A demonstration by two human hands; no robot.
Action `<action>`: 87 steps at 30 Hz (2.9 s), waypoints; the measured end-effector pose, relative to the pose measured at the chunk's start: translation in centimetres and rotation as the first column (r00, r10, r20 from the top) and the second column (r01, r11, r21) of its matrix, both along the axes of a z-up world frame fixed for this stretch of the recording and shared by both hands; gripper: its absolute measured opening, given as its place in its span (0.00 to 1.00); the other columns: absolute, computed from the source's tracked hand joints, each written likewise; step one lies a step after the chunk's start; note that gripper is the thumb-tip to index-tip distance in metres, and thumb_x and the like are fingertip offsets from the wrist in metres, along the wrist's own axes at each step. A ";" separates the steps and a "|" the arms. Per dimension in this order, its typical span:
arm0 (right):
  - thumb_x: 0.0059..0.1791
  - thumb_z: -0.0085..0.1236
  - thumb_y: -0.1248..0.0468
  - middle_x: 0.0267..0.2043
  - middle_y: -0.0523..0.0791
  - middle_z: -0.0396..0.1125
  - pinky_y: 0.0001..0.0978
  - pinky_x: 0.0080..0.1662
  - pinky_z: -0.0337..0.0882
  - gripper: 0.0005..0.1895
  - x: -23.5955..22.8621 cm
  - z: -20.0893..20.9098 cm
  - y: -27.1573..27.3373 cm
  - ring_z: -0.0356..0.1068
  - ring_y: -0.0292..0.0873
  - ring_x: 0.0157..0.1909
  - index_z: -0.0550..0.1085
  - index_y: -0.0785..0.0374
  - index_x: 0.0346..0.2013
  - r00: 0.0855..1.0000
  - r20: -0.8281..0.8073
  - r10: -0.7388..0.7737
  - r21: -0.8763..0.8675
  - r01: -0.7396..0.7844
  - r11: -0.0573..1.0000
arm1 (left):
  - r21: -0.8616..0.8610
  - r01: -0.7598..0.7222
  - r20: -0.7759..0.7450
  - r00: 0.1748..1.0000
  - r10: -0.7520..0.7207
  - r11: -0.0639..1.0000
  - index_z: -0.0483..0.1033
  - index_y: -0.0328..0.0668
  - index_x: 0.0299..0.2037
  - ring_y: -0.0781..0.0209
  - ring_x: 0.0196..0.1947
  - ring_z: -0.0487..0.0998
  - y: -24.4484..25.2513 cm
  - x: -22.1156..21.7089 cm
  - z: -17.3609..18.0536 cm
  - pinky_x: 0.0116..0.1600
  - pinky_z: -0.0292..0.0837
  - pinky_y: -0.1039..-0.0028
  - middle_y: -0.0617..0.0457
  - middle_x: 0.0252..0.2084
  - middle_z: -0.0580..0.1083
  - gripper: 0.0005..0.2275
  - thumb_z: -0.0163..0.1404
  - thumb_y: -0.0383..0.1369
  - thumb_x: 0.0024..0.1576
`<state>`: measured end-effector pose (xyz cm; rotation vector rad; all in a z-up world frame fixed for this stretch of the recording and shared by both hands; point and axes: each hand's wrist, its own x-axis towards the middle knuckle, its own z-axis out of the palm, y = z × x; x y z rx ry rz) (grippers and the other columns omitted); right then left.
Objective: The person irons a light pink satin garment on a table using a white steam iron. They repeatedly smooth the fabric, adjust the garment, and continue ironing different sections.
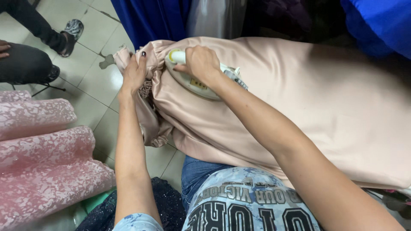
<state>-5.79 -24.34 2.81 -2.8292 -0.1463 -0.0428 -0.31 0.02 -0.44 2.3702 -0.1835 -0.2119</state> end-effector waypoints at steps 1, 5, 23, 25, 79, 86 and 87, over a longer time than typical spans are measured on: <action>0.45 0.62 0.33 0.32 0.55 0.74 0.56 0.44 0.78 0.35 0.4 0.0 -0.1 0.79 0.60 0.40 0.78 0.66 0.39 1.000 0.008 -0.002 0.001 0.002 1.000 | 0.001 0.002 0.008 1.000 -0.002 1.000 0.66 0.30 0.63 0.19 0.63 0.66 0.2 -0.1 0.0 0.66 0.58 0.37 0.18 0.55 0.70 0.25 0.34 0.48 0.71; 0.46 0.62 0.33 0.33 0.55 0.75 0.56 0.45 0.78 0.36 -0.7 0.8 -0.9 0.78 0.60 0.42 0.79 0.66 0.40 0.999 -0.045 -0.001 -0.018 0.000 1.000 | 0.058 -0.017 -0.014 1.000 0.018 0.998 0.66 0.32 0.62 0.20 0.62 0.68 0.3 0.3 -1.1 0.66 0.60 0.38 0.19 0.56 0.71 0.26 0.35 0.50 0.70; 0.49 0.53 0.24 0.51 0.57 0.73 0.54 0.44 0.71 0.43 -12.2 4.8 -31.5 0.73 0.65 0.50 0.75 0.59 0.56 0.696 -0.279 -0.661 -0.269 0.605 0.750 | 0.542 -0.053 -0.178 0.968 0.176 0.839 0.55 0.39 0.67 0.35 0.65 0.66 -2.0 1.0 -0.6 0.66 0.60 0.49 0.39 0.64 0.68 0.50 0.71 0.54 0.40; 0.49 0.45 0.18 0.59 0.58 0.71 0.53 0.49 0.70 0.51 -15.4 5.7 -35.1 0.71 0.66 0.56 0.70 0.59 0.63 0.616 -0.294 -0.730 -0.360 0.636 0.682 | 0.530 -0.033 -0.187 0.970 0.155 0.847 0.54 0.37 0.68 0.36 0.66 0.66 -1.7 1.3 -1.3 0.65 0.61 0.50 0.38 0.65 0.68 0.51 0.70 0.55 0.39; 0.44 0.54 0.27 0.33 0.49 0.76 0.53 0.44 0.78 0.35 -20.0 6.2 -14.7 0.78 0.57 0.40 0.74 0.53 0.44 0.910 -0.408 -0.074 -0.115 0.029 0.993 | 0.463 0.017 -0.272 0.954 0.124 0.886 0.56 0.29 0.63 0.26 0.63 0.69 -0.4 0.8 -0.8 0.63 0.66 0.44 0.25 0.58 0.73 0.46 0.73 0.47 0.42; 0.43 0.62 0.28 0.29 0.56 0.75 0.55 0.40 0.76 0.36 -8.8 3.5 -17.4 0.78 0.62 0.38 0.79 0.59 0.38 0.995 -0.079 -0.059 -0.123 0.049 0.991 | 0.437 0.017 -0.269 0.957 0.112 0.899 0.56 0.32 0.63 0.29 0.64 0.69 -1.1 0.5 0.0 0.65 0.65 0.48 0.27 0.59 0.72 0.45 0.72 0.46 0.42; 0.43 0.64 0.27 0.28 0.54 0.75 0.53 0.39 0.76 0.37 -6.8 2.7 -17.8 0.79 0.61 0.36 0.80 0.60 0.35 0.998 0.013 -0.058 -0.105 0.059 0.993 | 0.437 0.015 -0.276 0.954 0.119 0.900 0.56 0.33 0.64 0.30 0.65 0.68 -0.9 0.6 -0.1 0.65 0.65 0.49 0.28 0.60 0.72 0.45 0.72 0.46 0.42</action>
